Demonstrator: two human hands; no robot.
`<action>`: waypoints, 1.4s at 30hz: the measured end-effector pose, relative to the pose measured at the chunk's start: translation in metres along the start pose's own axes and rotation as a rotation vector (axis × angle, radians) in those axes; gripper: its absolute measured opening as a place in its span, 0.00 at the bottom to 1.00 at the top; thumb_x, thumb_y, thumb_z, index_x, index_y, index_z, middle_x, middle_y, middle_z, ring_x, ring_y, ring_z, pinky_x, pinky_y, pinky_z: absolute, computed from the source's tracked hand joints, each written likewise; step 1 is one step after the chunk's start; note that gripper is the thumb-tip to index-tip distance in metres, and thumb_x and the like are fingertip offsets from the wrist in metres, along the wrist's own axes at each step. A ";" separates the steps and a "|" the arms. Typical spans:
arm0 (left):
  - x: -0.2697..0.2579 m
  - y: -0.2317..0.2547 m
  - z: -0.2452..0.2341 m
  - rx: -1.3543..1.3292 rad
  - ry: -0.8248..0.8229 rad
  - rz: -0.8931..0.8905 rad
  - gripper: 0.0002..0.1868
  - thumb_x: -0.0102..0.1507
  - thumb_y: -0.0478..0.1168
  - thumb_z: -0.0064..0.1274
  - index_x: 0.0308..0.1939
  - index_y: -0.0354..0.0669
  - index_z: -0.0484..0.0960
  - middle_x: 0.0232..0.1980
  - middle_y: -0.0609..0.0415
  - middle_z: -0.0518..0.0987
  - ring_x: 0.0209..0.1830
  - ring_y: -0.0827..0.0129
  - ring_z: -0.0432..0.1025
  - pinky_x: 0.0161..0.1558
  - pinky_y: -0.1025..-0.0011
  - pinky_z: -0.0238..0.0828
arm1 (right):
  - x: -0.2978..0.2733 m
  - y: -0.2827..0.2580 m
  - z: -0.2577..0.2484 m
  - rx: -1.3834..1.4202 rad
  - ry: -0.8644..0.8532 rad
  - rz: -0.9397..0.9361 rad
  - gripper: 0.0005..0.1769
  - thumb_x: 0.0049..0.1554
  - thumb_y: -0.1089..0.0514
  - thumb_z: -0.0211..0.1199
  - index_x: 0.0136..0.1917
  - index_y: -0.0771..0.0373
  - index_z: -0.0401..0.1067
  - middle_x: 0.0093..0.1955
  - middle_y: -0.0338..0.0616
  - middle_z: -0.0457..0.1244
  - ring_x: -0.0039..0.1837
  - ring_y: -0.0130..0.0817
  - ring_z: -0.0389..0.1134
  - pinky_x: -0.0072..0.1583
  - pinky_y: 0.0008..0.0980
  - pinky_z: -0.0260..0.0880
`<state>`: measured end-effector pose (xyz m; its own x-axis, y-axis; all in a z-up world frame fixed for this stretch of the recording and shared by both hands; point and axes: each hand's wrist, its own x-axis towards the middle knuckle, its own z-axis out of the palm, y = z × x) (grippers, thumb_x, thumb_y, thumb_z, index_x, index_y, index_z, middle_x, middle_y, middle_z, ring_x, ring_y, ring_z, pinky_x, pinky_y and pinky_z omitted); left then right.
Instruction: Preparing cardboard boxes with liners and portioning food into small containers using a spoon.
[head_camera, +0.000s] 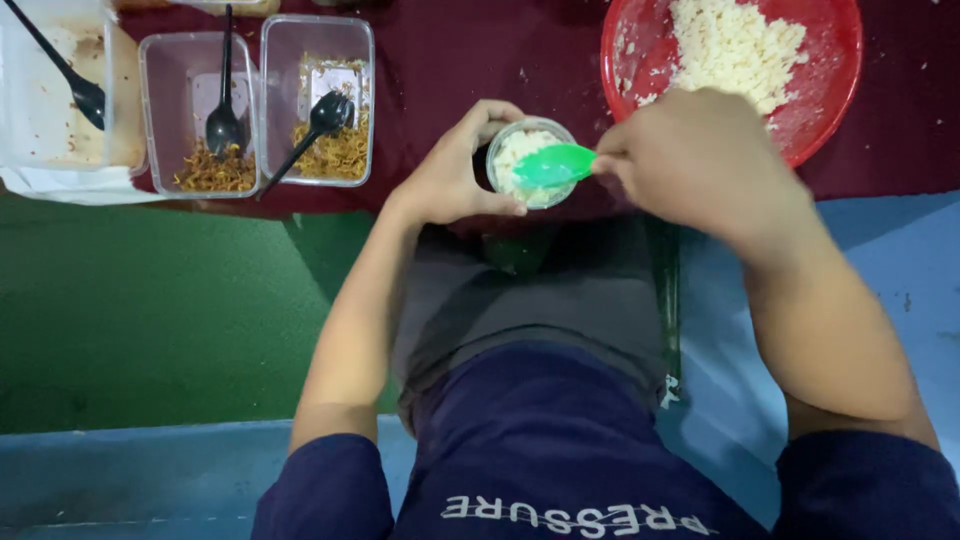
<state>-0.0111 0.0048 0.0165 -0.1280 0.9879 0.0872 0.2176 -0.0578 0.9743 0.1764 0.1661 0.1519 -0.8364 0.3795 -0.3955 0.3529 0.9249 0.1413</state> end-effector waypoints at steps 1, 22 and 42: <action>0.000 -0.006 -0.002 -0.001 -0.001 0.003 0.46 0.48 0.43 0.78 0.62 0.47 0.63 0.63 0.49 0.73 0.65 0.61 0.71 0.58 0.68 0.71 | -0.003 0.001 0.005 -0.002 0.000 0.002 0.13 0.64 0.39 0.54 0.50 0.35 0.80 0.44 0.45 0.73 0.52 0.57 0.74 0.48 0.54 0.74; -0.004 -0.031 0.037 0.137 0.335 0.130 0.63 0.50 0.43 0.84 0.77 0.46 0.52 0.65 0.45 0.71 0.68 0.59 0.69 0.72 0.66 0.64 | -0.005 -0.009 0.042 0.144 0.341 0.041 0.10 0.65 0.39 0.61 0.49 0.36 0.81 0.40 0.45 0.72 0.45 0.58 0.73 0.39 0.58 0.69; -0.005 -0.018 0.042 0.247 0.360 0.054 0.61 0.50 0.48 0.85 0.76 0.49 0.56 0.71 0.47 0.59 0.72 0.55 0.64 0.72 0.58 0.68 | -0.008 0.000 0.054 0.335 0.255 0.023 0.11 0.66 0.50 0.60 0.51 0.49 0.82 0.46 0.44 0.73 0.48 0.58 0.71 0.43 0.57 0.67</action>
<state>0.0262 0.0067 -0.0105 -0.4297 0.8688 0.2460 0.4527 -0.0285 0.8912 0.2060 0.1614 0.1058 -0.8888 0.4324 -0.1520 0.4546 0.8740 -0.1716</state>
